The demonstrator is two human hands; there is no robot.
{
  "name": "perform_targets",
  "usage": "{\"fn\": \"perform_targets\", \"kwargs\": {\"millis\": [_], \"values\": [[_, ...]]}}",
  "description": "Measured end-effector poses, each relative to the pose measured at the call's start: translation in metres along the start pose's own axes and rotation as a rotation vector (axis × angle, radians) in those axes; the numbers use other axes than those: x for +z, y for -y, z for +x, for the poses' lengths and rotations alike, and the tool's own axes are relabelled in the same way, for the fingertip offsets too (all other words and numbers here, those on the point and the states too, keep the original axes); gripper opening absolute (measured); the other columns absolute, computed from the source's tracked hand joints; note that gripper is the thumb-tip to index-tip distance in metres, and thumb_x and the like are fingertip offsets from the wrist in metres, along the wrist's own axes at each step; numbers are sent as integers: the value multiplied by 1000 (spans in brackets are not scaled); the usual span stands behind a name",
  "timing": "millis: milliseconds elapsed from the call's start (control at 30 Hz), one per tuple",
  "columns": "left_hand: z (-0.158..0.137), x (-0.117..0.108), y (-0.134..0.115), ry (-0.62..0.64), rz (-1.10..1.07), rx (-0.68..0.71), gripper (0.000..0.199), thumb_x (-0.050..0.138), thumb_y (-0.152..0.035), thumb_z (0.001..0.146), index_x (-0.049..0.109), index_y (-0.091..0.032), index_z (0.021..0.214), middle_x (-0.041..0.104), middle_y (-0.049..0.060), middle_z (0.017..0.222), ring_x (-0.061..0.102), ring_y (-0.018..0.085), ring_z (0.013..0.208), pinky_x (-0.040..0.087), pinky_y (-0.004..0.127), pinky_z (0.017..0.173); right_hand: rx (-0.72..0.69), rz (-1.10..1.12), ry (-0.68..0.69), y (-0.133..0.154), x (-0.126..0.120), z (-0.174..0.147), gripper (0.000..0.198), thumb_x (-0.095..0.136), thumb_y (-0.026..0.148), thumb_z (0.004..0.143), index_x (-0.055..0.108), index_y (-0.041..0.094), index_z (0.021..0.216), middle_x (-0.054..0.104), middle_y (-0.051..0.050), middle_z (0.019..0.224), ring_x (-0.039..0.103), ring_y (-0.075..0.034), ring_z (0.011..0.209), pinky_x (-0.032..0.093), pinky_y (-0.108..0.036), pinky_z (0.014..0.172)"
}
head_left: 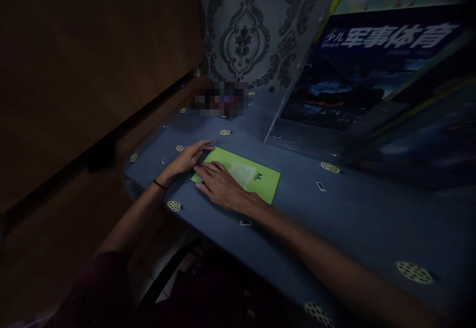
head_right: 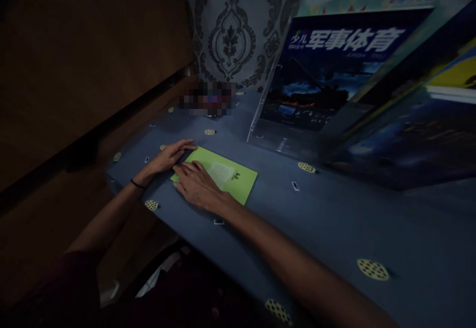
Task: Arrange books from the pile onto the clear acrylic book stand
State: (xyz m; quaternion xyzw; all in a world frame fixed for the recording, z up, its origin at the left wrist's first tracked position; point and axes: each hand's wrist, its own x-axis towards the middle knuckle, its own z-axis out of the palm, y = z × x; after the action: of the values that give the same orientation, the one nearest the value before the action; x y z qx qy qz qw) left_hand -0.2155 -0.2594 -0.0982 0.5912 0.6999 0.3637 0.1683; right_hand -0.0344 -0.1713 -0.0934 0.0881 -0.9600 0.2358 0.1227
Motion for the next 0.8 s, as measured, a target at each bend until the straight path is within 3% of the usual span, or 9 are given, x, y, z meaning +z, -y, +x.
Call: {"fn": "perform_targets", "kwargs": {"millis": [200,433,600,800], "values": [[-4,-1,-1,2,20,10,45,37,-24,98,47,-15,141,70,11,130,59,23,127,37,45,113,-58,21,86,14,5,-16,46,38,29,105,46,14,147,52,-14,150,37,-24,147,28,-51,122],[-8,2,-14,17,236,1,43,35,-26,99,49,-16,139,68,9,134,57,24,127,39,46,111,-79,42,131,18,-3,-45,46,43,30,104,45,20,149,46,-9,156,31,-20,150,25,-48,124],[-7,2,-19,29,297,-9,41,37,-33,100,55,-19,134,67,8,135,57,24,126,40,46,111,47,77,67,5,-20,-80,51,44,40,104,40,24,152,43,-9,157,33,-22,149,25,-52,124],[-5,1,-22,45,334,-16,43,37,-37,100,54,-18,135,68,7,133,59,25,124,40,47,111,240,92,-28,-40,-42,-120,57,31,47,106,33,20,156,36,-11,161,24,-25,152,20,-57,125]]}}
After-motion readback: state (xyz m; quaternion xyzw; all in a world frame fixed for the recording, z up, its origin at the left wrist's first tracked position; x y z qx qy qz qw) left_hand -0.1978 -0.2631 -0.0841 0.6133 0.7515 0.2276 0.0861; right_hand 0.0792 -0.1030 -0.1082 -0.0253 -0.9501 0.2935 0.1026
